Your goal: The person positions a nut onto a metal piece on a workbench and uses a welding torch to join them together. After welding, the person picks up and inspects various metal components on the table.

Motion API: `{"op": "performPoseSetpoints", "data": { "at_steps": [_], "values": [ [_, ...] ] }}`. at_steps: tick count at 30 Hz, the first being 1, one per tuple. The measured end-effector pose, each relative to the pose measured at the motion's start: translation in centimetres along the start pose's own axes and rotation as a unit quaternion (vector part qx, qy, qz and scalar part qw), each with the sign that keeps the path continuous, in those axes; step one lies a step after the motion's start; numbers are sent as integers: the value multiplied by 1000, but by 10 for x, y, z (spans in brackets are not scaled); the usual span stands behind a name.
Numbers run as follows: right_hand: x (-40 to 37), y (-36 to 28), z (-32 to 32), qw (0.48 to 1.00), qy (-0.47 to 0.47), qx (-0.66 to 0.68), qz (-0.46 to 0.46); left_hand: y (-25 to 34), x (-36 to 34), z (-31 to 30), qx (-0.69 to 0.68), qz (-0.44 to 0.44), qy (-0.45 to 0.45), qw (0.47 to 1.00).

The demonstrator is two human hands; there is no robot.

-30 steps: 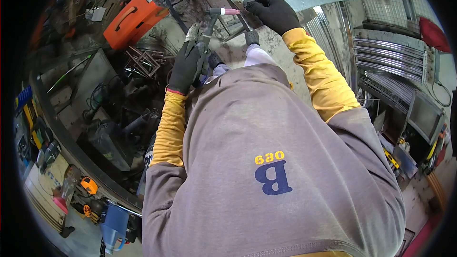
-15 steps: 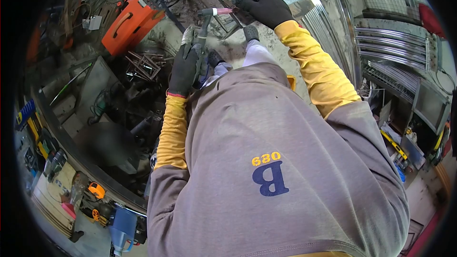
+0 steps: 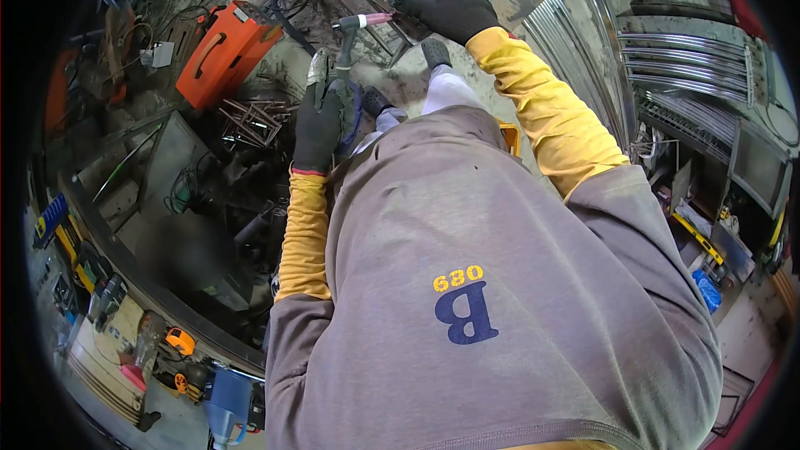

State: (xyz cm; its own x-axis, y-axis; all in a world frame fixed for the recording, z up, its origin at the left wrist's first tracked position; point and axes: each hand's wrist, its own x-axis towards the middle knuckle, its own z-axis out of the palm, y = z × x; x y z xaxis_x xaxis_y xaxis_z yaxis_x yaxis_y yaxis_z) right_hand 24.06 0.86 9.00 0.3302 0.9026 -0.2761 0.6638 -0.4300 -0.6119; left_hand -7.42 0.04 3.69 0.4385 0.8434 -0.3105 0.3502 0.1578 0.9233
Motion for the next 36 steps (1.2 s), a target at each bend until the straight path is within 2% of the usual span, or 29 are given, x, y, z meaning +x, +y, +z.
{"op": "performPoseSetpoints", "data": {
  "at_steps": [4,6,10,13,15,16,17,18,19,20,21,22,23,24,25,27,30,34,36],
  "values": [
    [2,0,-1,1000,-11,-4,11,-14,-1,5,-7,-12,21,1000],
    [1,0,-1,1000,-9,-8,11,-17,-2,6,23,-22,-16,999],
    [0,-2,0,1000,-6,-3,14,-11,-5,13,2,-8,-6,1000],
    [0,-2,0,1000,-3,-6,12,-4,-5,17,-13,13,44,999],
    [3,1,2,1000,-6,-2,14,1,-3,18,7,92,70,993],
    [6,5,5,1000,-8,2,17,5,-4,16,7,92,70,993],
    [9,17,12,1000,-9,2,17,8,-7,13,-72,3,27,997],
    [15,41,23,988,28,-4,-153,12,-9,11,-149,-86,-16,985],
    [26,62,26,945,65,-10,-319,-4,-5,14,-137,-33,-5,990],
    [44,84,12,911,-35,-40,-408,-3,-5,11,-130,-48,-17,990],
    [34,64,9,912,-36,-40,-407,-1,-6,9,-123,-63,-30,990],
    [13,26,4,977,-16,-27,-209,-4,-3,8,-6,27,-6,1000],
    [0,3,1,1000,4,-12,-2,-9,0,8,111,118,19,987],
    [-1,4,1,1000,8,-4,-18,-5,1,7,155,231,5,960],
    [0,4,2,1000,8,-3,-18,-1,1,7,156,231,5,960],
    [1,1,3,1000,8,1,-10,7,0,9,8,74,14,997],
    [1,-2,-1,1000,-18,6,10,0,3,7,29,63,12,997],
    [3,1,2,1000,-4,-8,1,1,0,6,19,62,32,997],
    [3,1,2,1000,-7,-5,-3,0,0,2,53,-17,10,998]
  ]
}}
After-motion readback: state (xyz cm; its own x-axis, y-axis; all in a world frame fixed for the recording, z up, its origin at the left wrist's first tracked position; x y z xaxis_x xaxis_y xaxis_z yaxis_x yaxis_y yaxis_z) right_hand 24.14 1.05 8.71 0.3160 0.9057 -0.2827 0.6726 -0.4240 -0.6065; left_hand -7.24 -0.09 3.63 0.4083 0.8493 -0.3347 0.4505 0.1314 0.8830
